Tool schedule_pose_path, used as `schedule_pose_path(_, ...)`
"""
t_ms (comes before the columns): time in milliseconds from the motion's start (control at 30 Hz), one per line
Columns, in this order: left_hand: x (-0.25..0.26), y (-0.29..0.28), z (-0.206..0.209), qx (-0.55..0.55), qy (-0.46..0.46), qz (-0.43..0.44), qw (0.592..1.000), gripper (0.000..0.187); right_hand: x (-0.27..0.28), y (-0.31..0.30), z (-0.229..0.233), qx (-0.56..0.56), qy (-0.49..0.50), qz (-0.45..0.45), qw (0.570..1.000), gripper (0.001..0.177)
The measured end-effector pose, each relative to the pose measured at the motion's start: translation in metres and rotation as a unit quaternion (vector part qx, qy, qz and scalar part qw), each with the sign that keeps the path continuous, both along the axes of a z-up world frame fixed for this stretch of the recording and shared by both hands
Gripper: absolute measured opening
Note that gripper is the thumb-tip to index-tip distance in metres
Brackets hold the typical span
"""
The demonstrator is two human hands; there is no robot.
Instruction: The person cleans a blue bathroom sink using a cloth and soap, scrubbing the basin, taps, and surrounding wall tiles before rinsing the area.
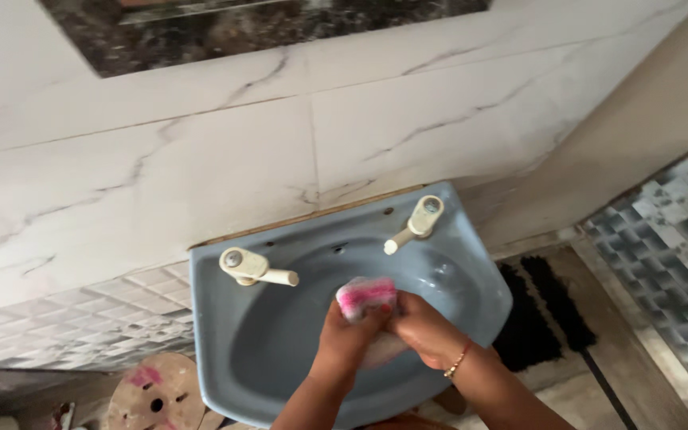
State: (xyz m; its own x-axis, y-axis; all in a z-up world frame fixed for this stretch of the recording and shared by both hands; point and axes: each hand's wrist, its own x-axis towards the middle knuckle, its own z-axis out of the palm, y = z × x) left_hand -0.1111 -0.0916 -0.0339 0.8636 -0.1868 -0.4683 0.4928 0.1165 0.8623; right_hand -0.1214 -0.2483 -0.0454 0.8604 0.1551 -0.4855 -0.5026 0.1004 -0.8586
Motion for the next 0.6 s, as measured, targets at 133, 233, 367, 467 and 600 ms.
schedule_pose_path(133,0.006,-0.001,-0.008,-0.03,0.023,0.011,0.999,0.048,-0.008,-0.007,-0.007,0.014,-0.01,0.026,1.0,0.041)
schedule_pose_path(233,0.007,0.001,-0.009,-0.023,0.005,-0.003,1.0,0.052,-0.015,-0.014,0.003,0.088,-0.026,0.032,0.995,0.045)
schedule_pose_path(367,0.011,-0.004,-0.002,-0.014,0.034,0.024,0.999,0.051,-0.018,-0.024,0.016,0.182,0.043,0.005,0.982,0.045)
schedule_pose_path(467,0.008,-0.003,0.007,0.042,0.021,0.008,0.999,0.056,-0.016,-0.023,0.002,0.158,0.008,-0.01,0.987,0.045)
schedule_pose_path(600,0.004,0.008,0.008,0.137,0.003,-0.061,0.989,0.061,-0.015,-0.023,-0.017,0.004,0.007,-0.036,0.999,0.039)
